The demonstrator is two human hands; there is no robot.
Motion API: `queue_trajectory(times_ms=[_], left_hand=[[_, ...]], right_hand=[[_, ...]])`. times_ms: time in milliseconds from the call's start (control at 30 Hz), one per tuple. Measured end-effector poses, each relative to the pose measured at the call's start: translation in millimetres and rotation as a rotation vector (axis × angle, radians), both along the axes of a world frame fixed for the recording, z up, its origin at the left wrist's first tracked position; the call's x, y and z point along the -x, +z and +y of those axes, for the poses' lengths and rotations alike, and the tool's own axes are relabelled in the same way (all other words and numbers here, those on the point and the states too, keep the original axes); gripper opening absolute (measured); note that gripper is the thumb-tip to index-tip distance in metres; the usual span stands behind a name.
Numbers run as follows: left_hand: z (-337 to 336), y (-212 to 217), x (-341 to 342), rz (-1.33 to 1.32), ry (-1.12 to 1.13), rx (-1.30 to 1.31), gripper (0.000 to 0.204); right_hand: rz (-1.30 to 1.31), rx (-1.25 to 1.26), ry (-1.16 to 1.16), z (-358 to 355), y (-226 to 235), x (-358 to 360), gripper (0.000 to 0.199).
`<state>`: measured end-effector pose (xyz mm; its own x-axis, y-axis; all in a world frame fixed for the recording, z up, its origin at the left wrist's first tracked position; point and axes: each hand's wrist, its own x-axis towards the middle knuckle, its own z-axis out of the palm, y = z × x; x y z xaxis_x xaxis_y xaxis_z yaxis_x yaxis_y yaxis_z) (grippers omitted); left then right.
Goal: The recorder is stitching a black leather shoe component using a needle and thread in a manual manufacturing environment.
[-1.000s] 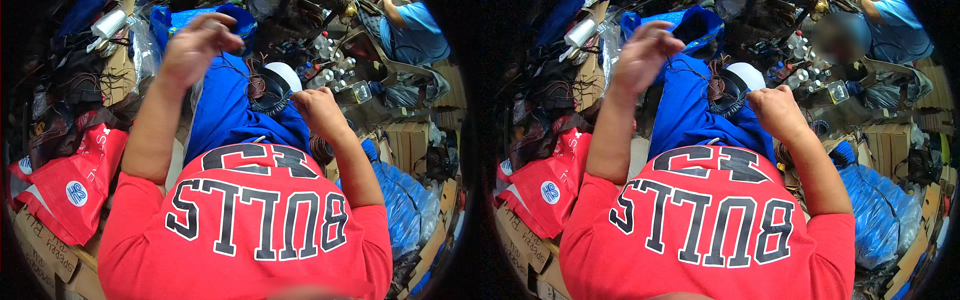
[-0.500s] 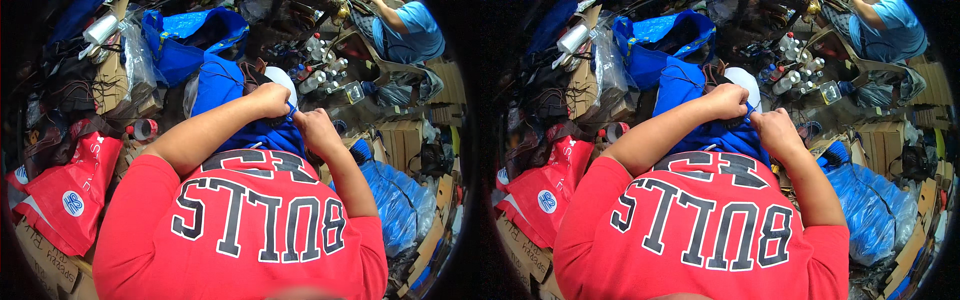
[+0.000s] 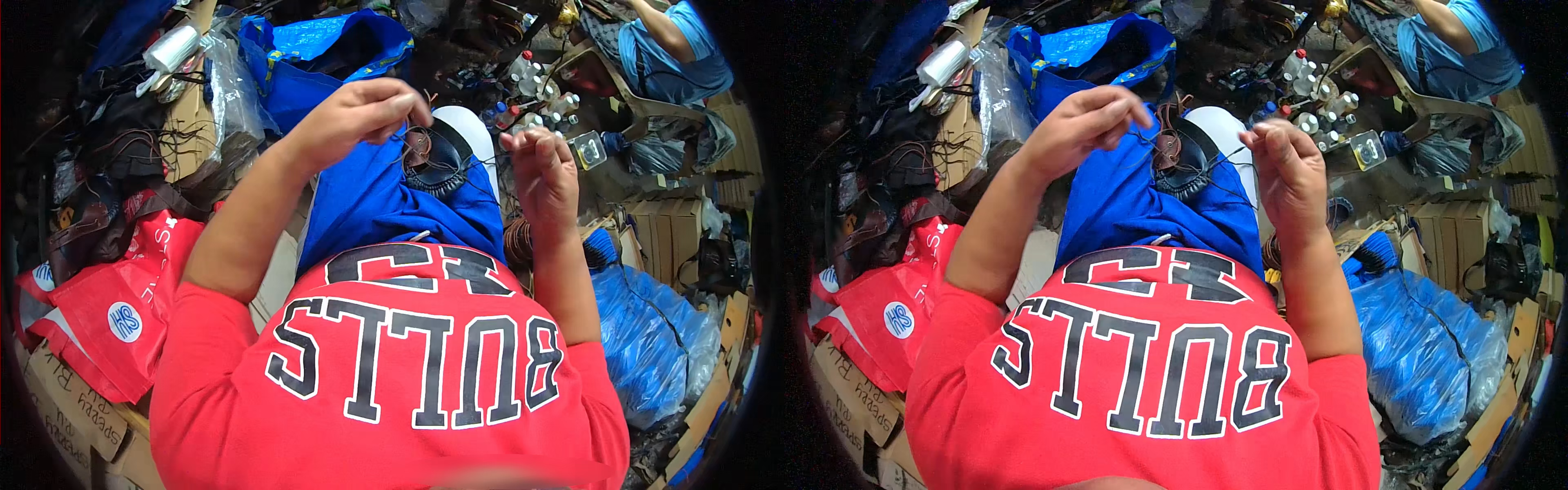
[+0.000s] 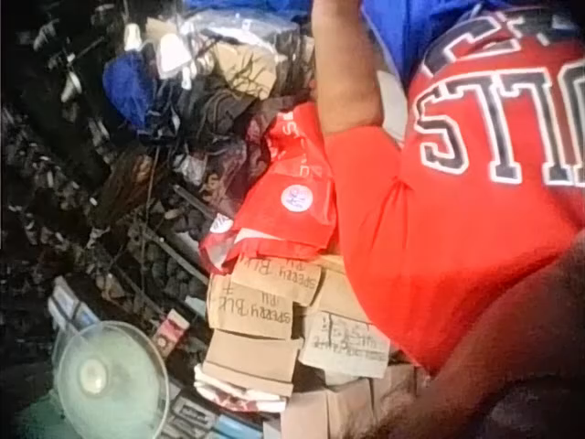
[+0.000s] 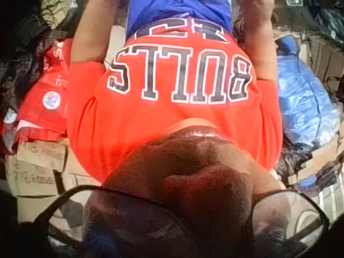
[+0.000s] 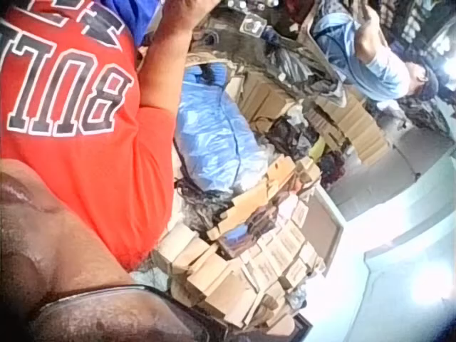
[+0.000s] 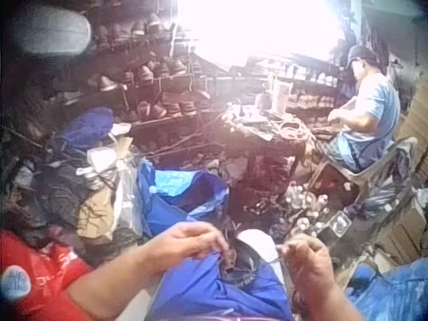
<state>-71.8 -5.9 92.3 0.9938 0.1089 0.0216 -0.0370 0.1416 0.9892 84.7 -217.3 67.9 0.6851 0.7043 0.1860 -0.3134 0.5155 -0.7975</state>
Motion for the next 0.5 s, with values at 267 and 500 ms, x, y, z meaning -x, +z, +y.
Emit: queue_trajectory(times_ms=[267, 500], left_hand=[[28.4, -8.4, 67.3, -0.003, 0.188, -1.293, 0.016], [205.2, 84.1, 225.0, 0.480, 0.984, -1.786, 0.024]], right_hand=[[-0.676, 0.675, 0.429, -36.1, 6.6, -8.0, 0.016], [-1.034, 1.373, -0.165, -205.6, -9.6, -130.8, 0.024]])
